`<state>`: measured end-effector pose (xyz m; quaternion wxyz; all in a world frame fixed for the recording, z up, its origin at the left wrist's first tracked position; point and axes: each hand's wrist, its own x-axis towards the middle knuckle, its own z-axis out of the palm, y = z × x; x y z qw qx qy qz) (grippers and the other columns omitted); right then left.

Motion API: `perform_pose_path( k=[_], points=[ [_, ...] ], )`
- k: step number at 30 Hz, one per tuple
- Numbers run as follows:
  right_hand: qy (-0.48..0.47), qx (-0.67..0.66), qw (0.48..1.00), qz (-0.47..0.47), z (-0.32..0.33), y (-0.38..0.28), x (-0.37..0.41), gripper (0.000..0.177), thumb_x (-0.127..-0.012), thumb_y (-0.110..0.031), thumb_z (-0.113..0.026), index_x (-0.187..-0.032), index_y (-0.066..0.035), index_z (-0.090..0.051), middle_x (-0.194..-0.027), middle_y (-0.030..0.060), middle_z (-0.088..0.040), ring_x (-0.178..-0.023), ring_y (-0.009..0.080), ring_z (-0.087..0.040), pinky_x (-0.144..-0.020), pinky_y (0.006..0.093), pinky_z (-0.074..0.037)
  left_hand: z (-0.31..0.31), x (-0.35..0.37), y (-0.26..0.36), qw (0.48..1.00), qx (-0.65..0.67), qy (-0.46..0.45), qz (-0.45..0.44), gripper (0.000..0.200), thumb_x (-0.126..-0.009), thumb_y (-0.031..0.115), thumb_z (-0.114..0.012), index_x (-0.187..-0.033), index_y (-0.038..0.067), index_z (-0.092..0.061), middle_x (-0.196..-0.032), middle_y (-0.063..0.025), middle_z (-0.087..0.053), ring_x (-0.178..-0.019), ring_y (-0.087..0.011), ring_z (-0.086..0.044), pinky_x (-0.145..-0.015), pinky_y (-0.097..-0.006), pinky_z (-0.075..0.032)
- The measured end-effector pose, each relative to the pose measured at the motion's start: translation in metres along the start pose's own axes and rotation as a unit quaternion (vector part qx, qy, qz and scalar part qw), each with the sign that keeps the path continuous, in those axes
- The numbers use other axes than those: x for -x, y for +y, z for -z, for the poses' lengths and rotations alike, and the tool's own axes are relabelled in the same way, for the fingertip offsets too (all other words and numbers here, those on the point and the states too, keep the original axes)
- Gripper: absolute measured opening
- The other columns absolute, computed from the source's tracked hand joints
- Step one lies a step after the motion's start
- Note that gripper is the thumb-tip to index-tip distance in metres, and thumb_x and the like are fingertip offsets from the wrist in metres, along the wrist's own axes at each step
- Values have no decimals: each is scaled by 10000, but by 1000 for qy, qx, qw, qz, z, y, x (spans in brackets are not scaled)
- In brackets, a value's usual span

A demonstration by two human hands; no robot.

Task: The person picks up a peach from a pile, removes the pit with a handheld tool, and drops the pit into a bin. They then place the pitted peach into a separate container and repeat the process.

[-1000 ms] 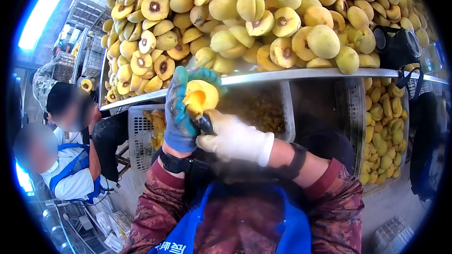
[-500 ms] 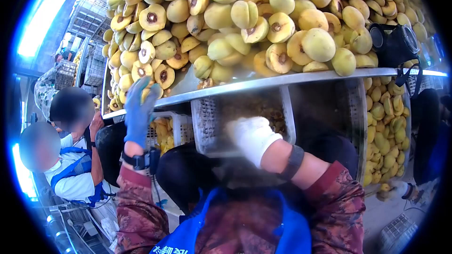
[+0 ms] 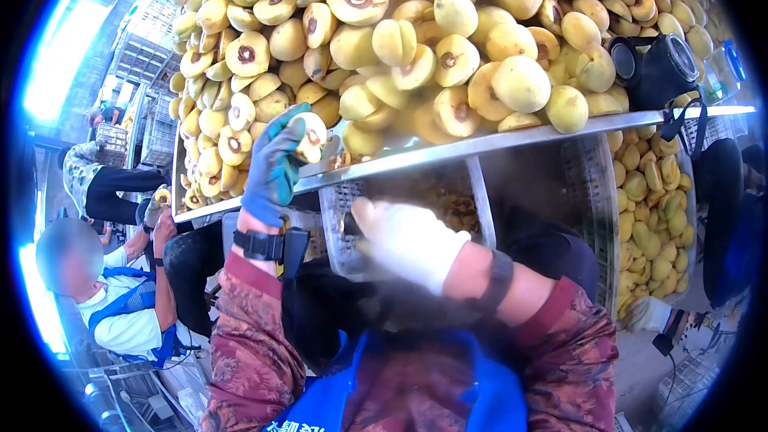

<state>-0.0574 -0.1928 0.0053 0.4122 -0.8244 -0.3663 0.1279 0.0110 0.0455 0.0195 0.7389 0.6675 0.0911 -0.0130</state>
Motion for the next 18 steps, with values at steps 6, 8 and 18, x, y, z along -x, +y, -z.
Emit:
perform_pose_path(
  k=[6,8,18],
  points=[
    [81,-141,986,-36,12,-14,-8,343,-861,-233,-661,-1129,-87,-506,-890,230,-603,-805,428,-608,-710,438,-495,-19,62,3,974,222,5,35,535,-963,419,-536,-1282,-12,-536,-1117,-153,-659,-943,-289,-669,-799,-451,-576],
    [70,-140,987,-41,15,-20,-12,392,-877,-277,-623,-1074,37,-496,-905,290,-623,-876,462,-604,-756,505,-477,-21,74,-4,996,87,-12,-27,477,-995,364,-478,-1249,-36,-539,-1116,-137,-642,-962,-234,-634,-840,-369,-533],
    [64,-66,995,-47,-2,-16,-8,341,-865,-204,-631,-1083,-12,-453,-848,244,-608,-791,433,-612,-665,499,-478,-36,90,-16,956,-231,-29,-177,518,-1007,387,-392,-1191,-68,-559,-1127,-138,-640,-1021,-209,-602,-928,-323,-460]
  ],
)
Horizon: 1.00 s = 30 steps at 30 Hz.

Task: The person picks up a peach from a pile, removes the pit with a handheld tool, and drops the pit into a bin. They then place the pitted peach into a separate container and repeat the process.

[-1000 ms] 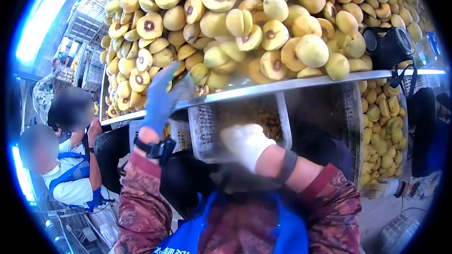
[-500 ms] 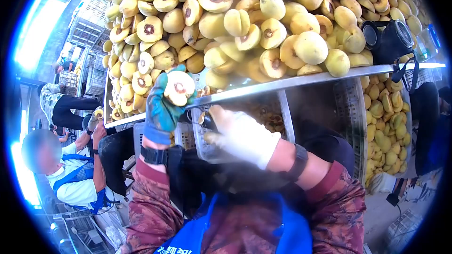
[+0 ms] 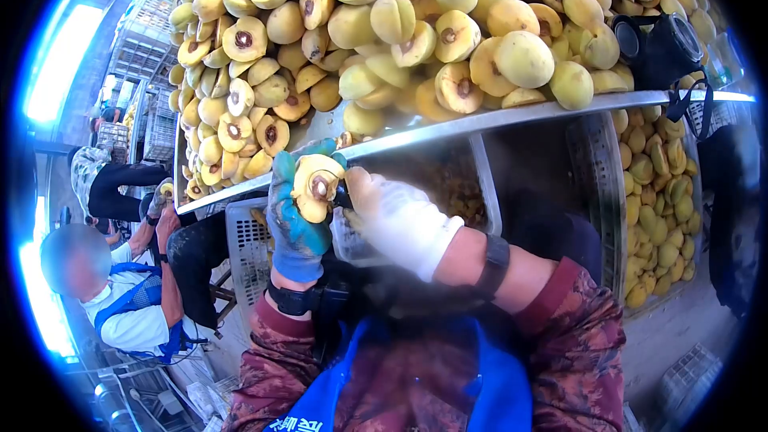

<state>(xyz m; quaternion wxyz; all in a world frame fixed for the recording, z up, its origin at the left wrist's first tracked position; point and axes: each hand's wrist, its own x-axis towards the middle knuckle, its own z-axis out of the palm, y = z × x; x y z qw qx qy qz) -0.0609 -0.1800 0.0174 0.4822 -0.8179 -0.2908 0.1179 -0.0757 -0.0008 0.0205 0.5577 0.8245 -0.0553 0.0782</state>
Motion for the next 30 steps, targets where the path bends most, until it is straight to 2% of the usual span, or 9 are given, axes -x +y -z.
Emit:
perform_pose_path(
  k=[2,5,10,14,19,22,26,29,30],
  points=[
    [8,2,1000,17,-7,7,2,376,-859,-185,-634,-1126,-20,-427,-839,236,-599,-770,432,-607,-639,496,-474,-10,-1,-1,999,-34,20,-4,543,-986,438,-415,-1163,-50,-573,-1122,-118,-637,-1005,-193,-600,-891,-317,-469],
    [36,-15,998,42,-15,14,6,340,-861,-158,-621,-1096,2,-434,-818,244,-605,-758,438,-607,-631,494,-474,-20,4,-3,983,159,66,68,505,-972,440,-459,-1128,-24,-582,-1114,-100,-630,-973,-174,-599,-854,-308,-480],
    [-6,-106,994,-1,-15,7,12,319,-862,-142,-614,-1064,42,-448,-782,268,-613,-738,455,-605,-624,494,-474,-13,7,-5,954,290,34,61,475,-1022,369,-402,-1184,-46,-567,-1115,-199,-649,-1005,-284,-632,-934,-390,-498],
    [12,-144,990,2,-25,7,14,344,-852,-148,-628,-1074,41,-445,-780,271,-615,-740,460,-605,-631,499,-473,-18,9,18,947,304,61,83,310,-1014,279,-446,-1001,-9,-560,-1050,-153,-647,-916,-196,-629,-837,-297,-511],
    [-13,-120,993,18,-11,4,6,367,-851,-166,-640,-1100,26,-450,-790,266,-623,-753,445,-624,-643,491,-480,-21,3,10,976,189,109,5,282,-1001,222,-457,-1068,-35,-554,-1036,-159,-652,-941,-226,-633,-852,-328,-513],
    [33,-237,970,-31,-8,-10,1,403,-849,-192,-662,-1132,6,-454,-788,258,-627,-727,414,-643,-626,469,-484,-13,-5,17,912,397,96,19,413,-965,279,-499,-1161,-81,-549,-1056,-169,-637,-1001,-251,-619,-881,-359,-498],
    [-48,-463,852,-239,21,-25,-5,379,-855,-184,-704,-1143,-20,-520,-800,76,-650,-684,180,-627,-630,337,-514,-22,-2,26,980,1,183,-77,488,-959,310,-487,-1249,-82,-507,-1228,-183,-585,-1084,-285,-587,-970,-396,-455],
    [28,-439,876,-197,16,-12,-12,403,-853,-192,-716,-1168,-22,-531,-873,64,-650,-775,143,-616,-719,294,-518,-27,-8,9,937,-208,180,-217,503,-968,284,-488,-1333,-62,-473,-1355,-157,-517,-1168,-247,-536,-1005,-375,-430],
    [75,-425,887,-165,12,-4,-14,418,-851,-202,-718,-1175,-20,-527,-889,85,-659,-792,161,-628,-732,303,-519,-30,-7,11,965,-118,163,-166,499,-969,272,-485,-1346,-55,-466,-1357,-152,-515,-1168,-239,-535,-1006,-361,-428]
  ],
)
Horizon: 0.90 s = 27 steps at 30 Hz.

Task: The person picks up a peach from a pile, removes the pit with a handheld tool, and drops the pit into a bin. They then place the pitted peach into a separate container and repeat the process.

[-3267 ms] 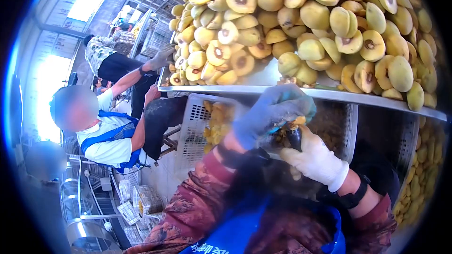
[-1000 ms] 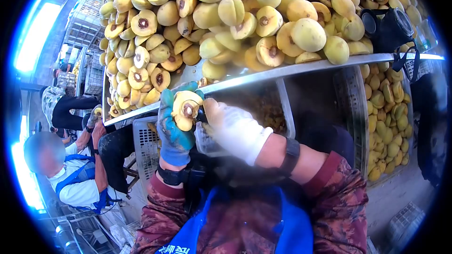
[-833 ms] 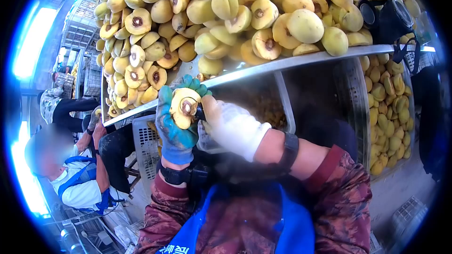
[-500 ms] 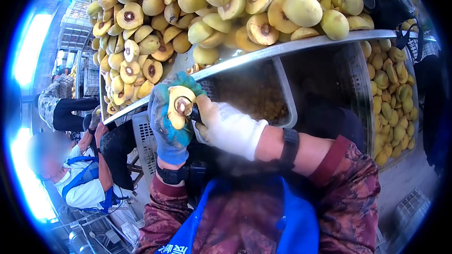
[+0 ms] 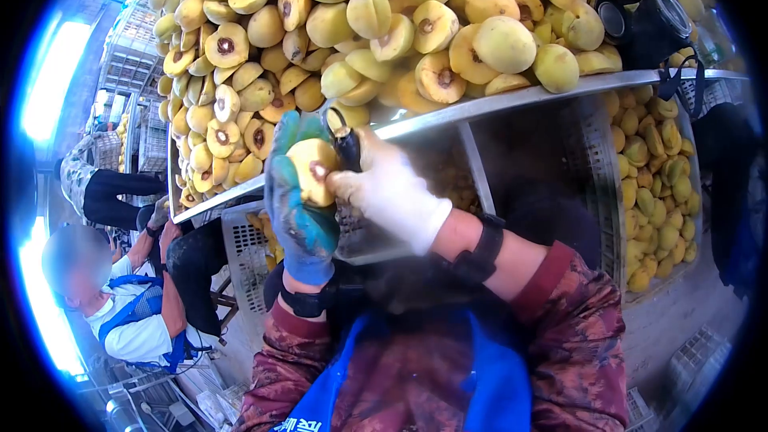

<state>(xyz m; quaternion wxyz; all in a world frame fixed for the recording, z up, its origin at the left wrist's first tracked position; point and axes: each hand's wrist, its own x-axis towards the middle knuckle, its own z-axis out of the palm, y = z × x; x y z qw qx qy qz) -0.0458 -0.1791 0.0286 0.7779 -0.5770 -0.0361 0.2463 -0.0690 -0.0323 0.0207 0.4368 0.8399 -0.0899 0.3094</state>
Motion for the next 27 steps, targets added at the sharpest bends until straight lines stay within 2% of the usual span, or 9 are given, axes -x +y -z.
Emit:
perform_pose_path(
  k=[2,4,5,7,9,13,17,25,27],
  points=[
    [98,237,953,160,11,6,-9,414,-834,-223,-708,-1139,-11,-526,-941,231,-655,-871,364,-654,-781,406,-510,-2,4,7,977,166,-26,133,495,-972,250,-480,-1372,-42,-452,-1360,-143,-511,-1167,-222,-534,-1008,-332,-423],
    [81,252,959,103,16,-5,-9,419,-806,-228,-742,-1109,-30,-532,-971,189,-595,-897,324,-588,-835,365,-467,-2,4,13,909,321,-54,259,495,-975,227,-476,-1398,-28,-437,-1363,-133,-506,-1167,-206,-533,-1010,-304,-419],
    [73,245,959,123,16,-2,-10,411,-805,-220,-737,-1106,-32,-530,-966,188,-594,-884,330,-585,-829,366,-468,2,-4,17,915,291,-80,267,463,-947,204,-485,-1344,-34,-470,-1299,-148,-545,-1142,-204,-550,-980,-289,-445],
    [57,228,958,163,15,7,-12,395,-803,-205,-727,-1099,-38,-527,-957,187,-594,-858,342,-579,-816,368,-471,9,-6,9,833,418,-82,353,448,-910,201,-509,-1291,-35,-493,-1254,-159,-563,-1115,-209,-565,-967,-292,-454],
    [54,265,946,177,14,9,-14,340,-815,-144,-672,-1090,-20,-515,-913,221,-616,-840,405,-608,-757,435,-488,12,-7,6,774,481,-75,406,473,-826,208,-567,-1225,-39,-505,-1205,-173,-577,-1104,-232,-568,-980,-334,-450],
    [69,357,898,247,6,15,-18,258,-798,-57,-596,-1040,-21,-514,-864,230,-610,-799,432,-618,-708,488,-494,13,-1,-8,847,407,-73,334,532,-773,154,-541,-1258,-56,-478,-1236,-182,-564,-1172,-260,-527,-1038,-381,-416],
    [64,371,871,314,1,15,-12,228,-771,-24,-572,-991,-35,-515,-813,216,-589,-764,409,-618,-658,478,-493,9,-4,-3,861,453,-57,224,524,-870,195,-578,-1321,-45,-463,-1269,-178,-572,-1166,-278,-567,-1035,-389,-444],
    [43,353,889,287,1,20,-20,304,-774,-69,-615,-1062,-39,-524,-881,202,-616,-788,393,-632,-683,487,-501,7,11,-30,801,477,-28,360,344,-954,216,-492,-1240,37,-560,-1264,-111,-593,-1122,-238,-596,-978,-368,-483],
    [42,354,885,299,1,23,-23,333,-787,-84,-620,-1099,-33,-515,-878,211,-616,-797,405,-629,-696,484,-504,8,12,-30,953,159,-120,229,330,-962,238,-483,-1219,51,-573,-1255,-98,-601,-1105,-227,-602,-960,-364,-493]
  ],
)
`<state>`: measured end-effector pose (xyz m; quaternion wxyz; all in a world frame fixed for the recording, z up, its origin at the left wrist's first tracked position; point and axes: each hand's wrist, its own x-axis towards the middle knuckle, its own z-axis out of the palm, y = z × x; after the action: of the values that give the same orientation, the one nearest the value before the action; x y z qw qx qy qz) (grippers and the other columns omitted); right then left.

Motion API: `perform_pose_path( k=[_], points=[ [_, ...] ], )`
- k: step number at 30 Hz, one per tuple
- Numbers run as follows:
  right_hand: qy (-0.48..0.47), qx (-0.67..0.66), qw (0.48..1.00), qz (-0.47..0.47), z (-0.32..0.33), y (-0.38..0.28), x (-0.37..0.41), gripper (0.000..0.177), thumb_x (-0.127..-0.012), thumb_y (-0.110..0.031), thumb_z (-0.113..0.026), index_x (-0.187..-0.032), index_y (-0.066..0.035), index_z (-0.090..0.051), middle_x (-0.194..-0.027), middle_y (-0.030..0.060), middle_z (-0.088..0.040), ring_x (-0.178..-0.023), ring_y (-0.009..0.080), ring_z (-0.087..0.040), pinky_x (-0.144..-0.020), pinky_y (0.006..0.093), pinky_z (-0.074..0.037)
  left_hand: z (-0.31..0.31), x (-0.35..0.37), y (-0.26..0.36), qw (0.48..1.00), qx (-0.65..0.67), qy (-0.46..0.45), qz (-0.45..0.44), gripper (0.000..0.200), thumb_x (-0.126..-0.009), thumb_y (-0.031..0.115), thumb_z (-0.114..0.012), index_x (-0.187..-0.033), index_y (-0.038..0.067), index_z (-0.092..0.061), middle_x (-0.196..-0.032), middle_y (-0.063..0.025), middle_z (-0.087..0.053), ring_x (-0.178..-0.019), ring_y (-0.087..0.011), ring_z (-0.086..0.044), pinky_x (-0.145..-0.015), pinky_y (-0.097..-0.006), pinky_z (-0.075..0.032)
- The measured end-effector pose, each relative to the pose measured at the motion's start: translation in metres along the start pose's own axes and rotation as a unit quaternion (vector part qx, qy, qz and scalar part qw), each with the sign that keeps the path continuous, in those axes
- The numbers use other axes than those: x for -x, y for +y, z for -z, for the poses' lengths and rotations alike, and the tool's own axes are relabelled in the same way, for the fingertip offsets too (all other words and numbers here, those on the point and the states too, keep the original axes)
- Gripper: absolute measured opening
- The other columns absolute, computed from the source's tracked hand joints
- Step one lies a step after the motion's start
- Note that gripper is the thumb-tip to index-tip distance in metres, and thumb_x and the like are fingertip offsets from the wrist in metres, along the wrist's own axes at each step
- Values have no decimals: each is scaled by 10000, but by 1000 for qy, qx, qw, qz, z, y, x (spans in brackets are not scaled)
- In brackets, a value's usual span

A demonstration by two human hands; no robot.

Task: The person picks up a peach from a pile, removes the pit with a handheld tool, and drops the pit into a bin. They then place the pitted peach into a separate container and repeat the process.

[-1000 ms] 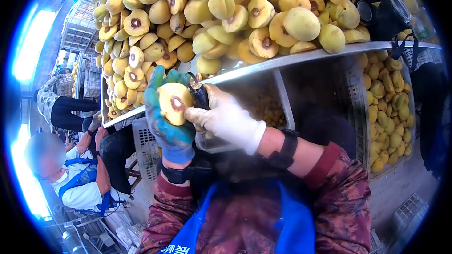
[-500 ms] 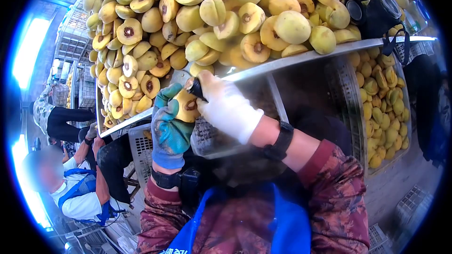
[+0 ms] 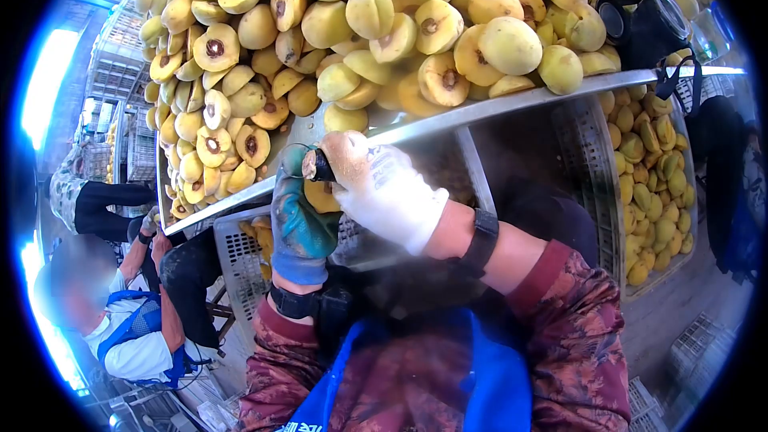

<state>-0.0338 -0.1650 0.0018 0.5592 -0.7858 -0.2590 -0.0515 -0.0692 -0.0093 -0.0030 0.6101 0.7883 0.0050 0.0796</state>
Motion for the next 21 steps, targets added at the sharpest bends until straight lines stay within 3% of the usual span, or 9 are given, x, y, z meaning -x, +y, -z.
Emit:
perform_pose_path(
  k=[3,4,5,6,9,12,17,20,21],
  points=[
    [-9,-32,998,-53,6,-12,-4,374,-814,-144,-649,-1135,-19,-502,-891,226,-623,-829,422,-628,-722,470,-508,1,-3,3,995,93,11,33,327,-951,175,-497,-1245,49,-563,-1210,-92,-607,-1054,-212,-608,-913,-344,-514],
    [-14,-48,995,-82,9,-17,-6,391,-825,-171,-662,-1144,-14,-498,-898,232,-627,-843,428,-629,-732,464,-509,-2,-4,8,947,307,35,94,337,-931,101,-522,-1261,40,-551,-1187,-101,-603,-1038,-212,-603,-894,-332,-520],
    [-15,-53,994,-91,9,-16,-5,402,-833,-201,-670,-1143,-10,-499,-912,240,-629,-861,432,-629,-743,460,-509,-3,-5,12,848,505,57,150,365,-912,26,-548,-1277,31,-538,-1164,-109,-599,-1022,-213,-599,-875,-321,-525],
    [-18,-60,993,-99,10,-14,-3,416,-841,-231,-679,-1143,-6,-500,-927,247,-632,-879,435,-629,-754,455,-508,-3,-9,13,919,367,87,111,369,-911,24,-552,-1279,24,-533,-1154,-96,-598,-978,-194,-613,-840,-305,-545],
    [-76,-78,989,-104,5,-12,4,469,-865,-300,-672,-1172,2,-485,-950,276,-632,-918,437,-626,-780,465,-499,2,-16,27,910,385,122,99,371,-912,24,-556,-1282,8,-526,-1148,-88,-600,-983,-177,-606,-845,-305,-544],
    [-121,-58,980,-149,-4,-18,6,414,-869,-234,-642,-1161,6,-474,-899,283,-623,-870,460,-607,-741,505,-484,2,-14,29,969,221,110,24,361,-973,192,-476,-1231,-44,-564,-1157,-139,-623,-1022,-231,-610,-931,-347,-490],
    [-130,-26,978,-160,-9,-19,4,354,-861,-198,-627,-1072,33,-463,-852,275,-617,-843,455,-605,-715,517,-475,-1,-7,22,952,291,93,29,441,-1000,284,-428,-1227,-72,-555,-1217,-181,-609,-1075,-289,-603,-992,-402,-463],
    [-135,-7,980,-148,-11,-19,6,322,-857,-178,-618,-1031,37,-455,-818,273,-610,-809,455,-602,-697,517,-469,5,-7,14,996,17,60,-62,446,-1006,312,-415,-1238,-49,-536,-1215,-179,-603,-1096,-300,-592,-1008,-441,-462],
    [-132,1,981,-140,-13,-19,7,313,-856,-172,-616,-1020,38,-452,-807,272,-607,-797,456,-601,-691,517,-468,2,-6,18,987,151,56,-17,462,-1013,331,-403,-1262,-40,-518,-1213,-175,-599,-1101,-299,-588,-1012,-451,-460]
  ],
)
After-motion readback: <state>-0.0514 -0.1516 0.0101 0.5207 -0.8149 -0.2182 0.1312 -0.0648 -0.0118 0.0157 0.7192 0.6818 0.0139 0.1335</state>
